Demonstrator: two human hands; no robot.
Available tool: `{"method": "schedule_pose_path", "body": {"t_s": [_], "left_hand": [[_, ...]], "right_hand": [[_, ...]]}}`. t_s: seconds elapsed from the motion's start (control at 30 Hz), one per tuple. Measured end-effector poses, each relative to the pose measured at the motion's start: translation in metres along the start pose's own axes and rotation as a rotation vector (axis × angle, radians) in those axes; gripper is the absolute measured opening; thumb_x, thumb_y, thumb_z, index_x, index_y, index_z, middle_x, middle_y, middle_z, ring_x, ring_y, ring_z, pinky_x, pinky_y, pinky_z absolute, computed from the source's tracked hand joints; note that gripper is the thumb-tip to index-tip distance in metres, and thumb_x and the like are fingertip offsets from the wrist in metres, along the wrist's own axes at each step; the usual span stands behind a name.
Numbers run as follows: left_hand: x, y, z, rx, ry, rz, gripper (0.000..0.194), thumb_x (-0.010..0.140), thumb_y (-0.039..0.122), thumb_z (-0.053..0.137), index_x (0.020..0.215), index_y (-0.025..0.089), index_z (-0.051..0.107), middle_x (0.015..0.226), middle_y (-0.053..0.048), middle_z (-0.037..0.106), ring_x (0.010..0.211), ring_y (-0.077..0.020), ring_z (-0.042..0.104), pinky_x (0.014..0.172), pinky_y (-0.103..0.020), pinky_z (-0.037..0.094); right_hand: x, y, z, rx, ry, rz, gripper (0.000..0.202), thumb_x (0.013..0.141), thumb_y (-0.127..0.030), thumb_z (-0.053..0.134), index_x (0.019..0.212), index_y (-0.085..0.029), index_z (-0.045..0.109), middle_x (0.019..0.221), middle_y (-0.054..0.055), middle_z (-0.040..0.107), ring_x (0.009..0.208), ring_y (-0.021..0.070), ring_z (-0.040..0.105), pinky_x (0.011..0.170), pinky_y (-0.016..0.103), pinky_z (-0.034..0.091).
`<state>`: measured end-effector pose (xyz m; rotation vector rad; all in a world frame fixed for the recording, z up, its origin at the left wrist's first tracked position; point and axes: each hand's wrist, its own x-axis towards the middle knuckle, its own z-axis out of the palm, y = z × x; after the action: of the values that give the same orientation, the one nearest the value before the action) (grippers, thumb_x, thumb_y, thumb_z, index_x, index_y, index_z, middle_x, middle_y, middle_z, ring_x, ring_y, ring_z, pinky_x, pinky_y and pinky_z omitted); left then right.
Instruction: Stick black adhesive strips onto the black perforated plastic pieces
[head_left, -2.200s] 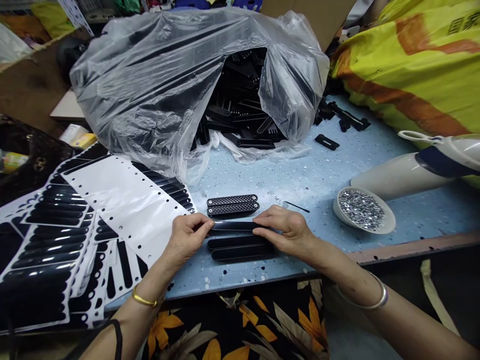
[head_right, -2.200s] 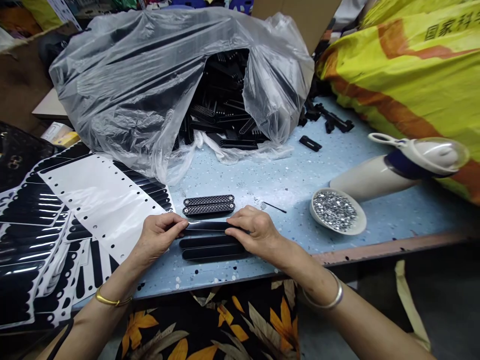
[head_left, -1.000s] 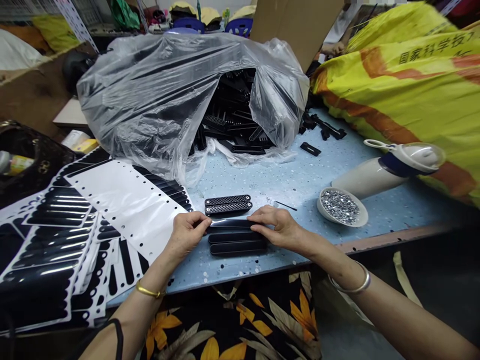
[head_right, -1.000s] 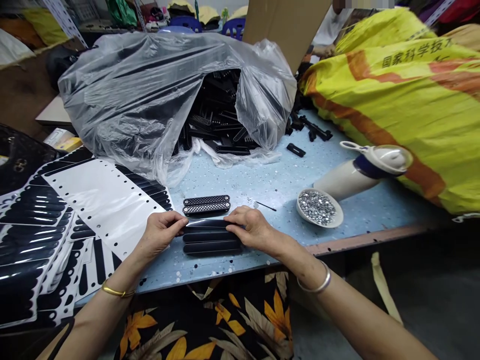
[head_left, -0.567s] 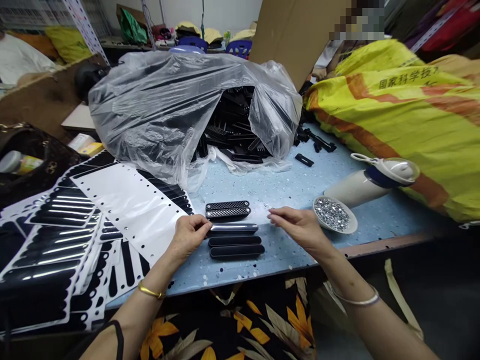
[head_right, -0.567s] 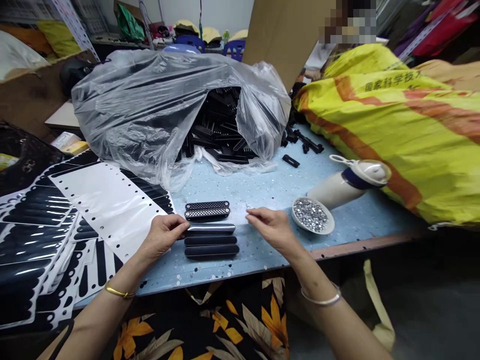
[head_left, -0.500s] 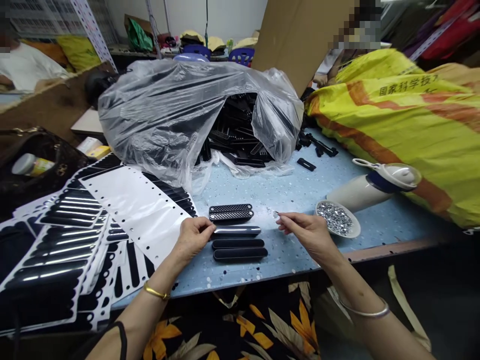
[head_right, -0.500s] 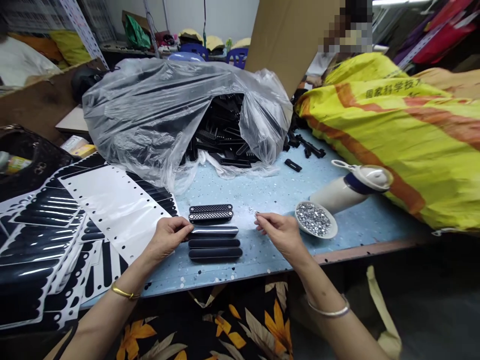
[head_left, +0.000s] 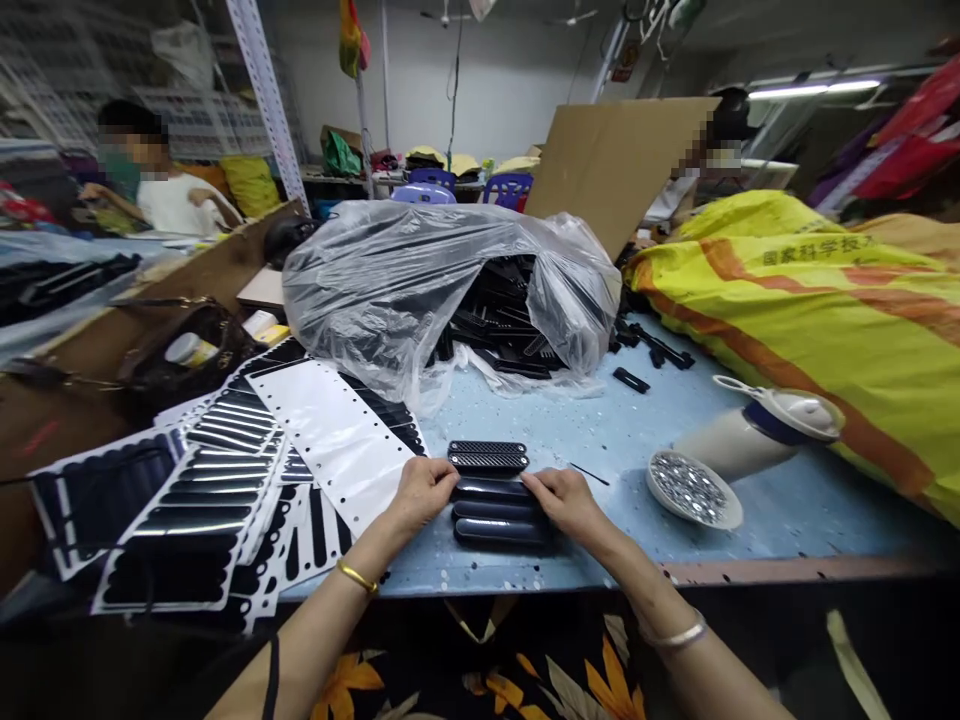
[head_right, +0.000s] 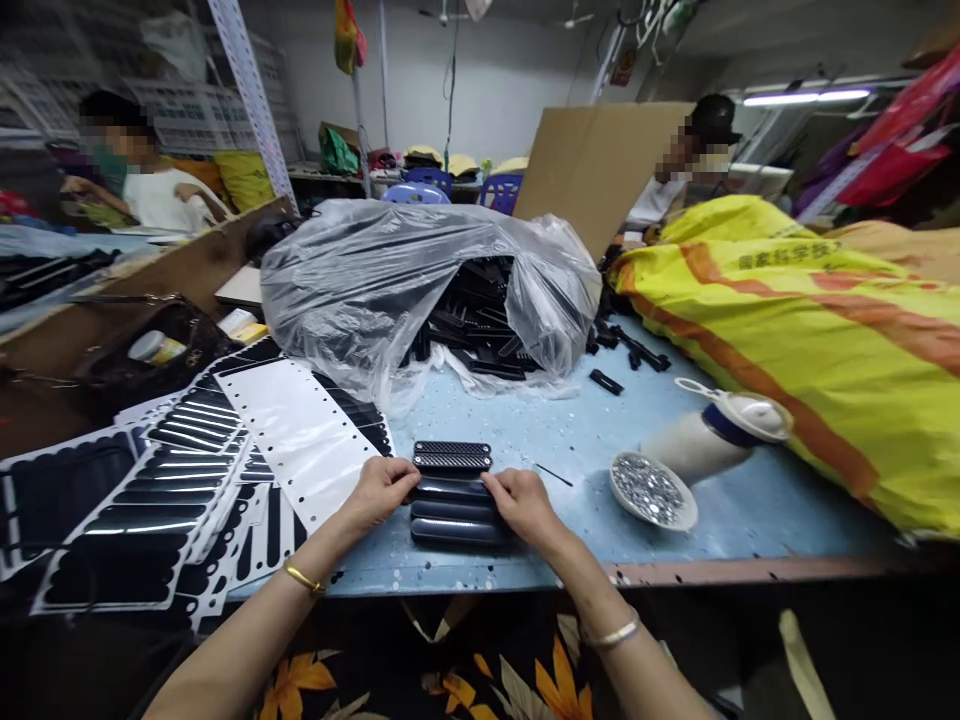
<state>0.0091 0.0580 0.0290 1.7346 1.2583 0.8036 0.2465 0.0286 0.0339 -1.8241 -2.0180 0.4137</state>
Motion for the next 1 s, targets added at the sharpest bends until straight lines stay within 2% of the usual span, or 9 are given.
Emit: {"method": "schedule_pose_path", "body": {"t_s": [0.13, 0.23, 0.3, 0.37, 0.4, 0.5, 0.7, 0.83, 1.0], "left_hand": [[-0.014, 0.018, -0.023, -0.004, 0.085, 0.080, 0.023, 0.079, 0.017, 0.056, 0.082, 0.020, 0.079, 0.064, -0.001, 0.073, 0.064, -0.0175, 0.068, 0.064, -0.026, 0.052], [-0.025, 0.012, -0.073, -0.104, 0.310, 0.181, 0.024, 0.081, 0.020, 0.061, 0.098, 0.022, 0.078, 0.098, -0.007, 0.079, 0.088, -0.0211, 0.072, 0.081, -0.032, 0.056], [-0.029, -0.004, -0.119, -0.174, 0.624, 0.051, 0.025, 0.075, 0.017, 0.069, 0.099, 0.021, 0.077, 0.097, -0.007, 0.078, 0.086, -0.0208, 0.071, 0.081, -0.033, 0.057], [-0.028, -0.025, -0.162, -0.396, 0.934, -0.253, 0.027, 0.073, 0.013, 0.072, 0.099, 0.018, 0.074, 0.078, -0.003, 0.073, 0.078, -0.0181, 0.070, 0.075, -0.029, 0.058], [-0.026, -0.036, -0.179, -0.442, 0.985, -0.314, 0.030, 0.074, 0.012, 0.071, 0.104, 0.014, 0.071, 0.071, -0.002, 0.069, 0.072, -0.0173, 0.069, 0.069, -0.028, 0.058], [-0.012, -0.055, -0.204, -0.564, 0.999, -0.398, 0.041, 0.076, 0.014, 0.073, 0.115, 0.006, 0.063, 0.064, -0.001, 0.064, 0.060, -0.0166, 0.068, 0.057, -0.027, 0.057], [0.025, -0.055, -0.200, -0.681, 0.983, -0.435, 0.056, 0.072, 0.013, 0.072, 0.124, 0.000, 0.056, 0.047, 0.006, 0.054, 0.035, -0.0096, 0.051, 0.037, -0.017, 0.040], [0.030, -0.046, -0.202, -0.713, 0.856, -0.376, 0.042, 0.059, 0.007, 0.068, 0.101, 0.003, 0.069, 0.039, 0.008, 0.048, 0.029, -0.0069, 0.040, 0.031, -0.016, 0.023], [-0.005, -0.022, -0.202, -0.802, 0.621, -0.263, 0.038, 0.049, 0.013, 0.068, 0.086, 0.008, 0.074, 0.048, 0.003, 0.060, 0.032, -0.0050, 0.041, 0.032, -0.017, 0.026]], "right_hand": [[0.001, 0.016, -0.013, -0.008, 0.091, -0.070, 0.076, 0.091, -0.072, 0.022, 0.050, -0.023, 0.061, 0.046, 0.007, 0.062, 0.044, 0.0211, 0.060, 0.046, 0.031, 0.039], [0.007, 0.022, -0.018, -0.025, 0.264, -0.111, 0.066, 0.090, -0.071, 0.035, 0.063, -0.023, 0.071, 0.055, 0.007, 0.069, 0.050, 0.0243, 0.066, 0.047, 0.032, 0.044], [0.013, 0.011, -0.018, 0.044, 0.299, -0.214, 0.055, 0.090, -0.064, 0.044, 0.069, -0.023, 0.074, 0.061, 0.007, 0.073, 0.053, 0.0233, 0.069, 0.050, 0.031, 0.048], [0.022, -0.016, -0.015, 0.136, 0.252, -0.355, 0.041, 0.091, -0.054, 0.051, 0.077, -0.023, 0.075, 0.069, 0.006, 0.075, 0.058, 0.0212, 0.070, 0.053, 0.029, 0.051], [0.029, -0.034, -0.011, 0.169, 0.202, -0.421, 0.035, 0.091, -0.049, 0.053, 0.081, -0.023, 0.076, 0.072, 0.006, 0.075, 0.060, 0.0204, 0.070, 0.055, 0.028, 0.052], [0.064, -0.098, 0.010, 0.187, 0.013, -0.533, 0.026, 0.089, -0.038, 0.055, 0.093, -0.022, 0.075, 0.085, 0.007, 0.075, 0.076, 0.0217, 0.071, 0.068, 0.030, 0.055], [0.139, -0.192, 0.057, -0.086, -0.272, -0.334, 0.027, 0.074, -0.035, 0.073, 0.091, -0.015, 0.072, 0.096, 0.013, 0.073, 0.090, 0.0296, 0.067, 0.074, 0.034, 0.049], [0.136, -0.204, 0.073, -0.097, -0.302, -0.364, 0.028, 0.071, -0.030, 0.074, 0.096, -0.016, 0.071, 0.092, 0.011, 0.071, 0.089, 0.0275, 0.066, 0.075, 0.033, 0.047], [0.120, -0.188, 0.070, 0.015, -0.202, -0.488, 0.063, 0.071, -0.034, 0.078, 0.129, -0.016, 0.061, 0.111, 0.014, 0.070, 0.101, 0.0309, 0.066, 0.086, 0.039, 0.052]]}}
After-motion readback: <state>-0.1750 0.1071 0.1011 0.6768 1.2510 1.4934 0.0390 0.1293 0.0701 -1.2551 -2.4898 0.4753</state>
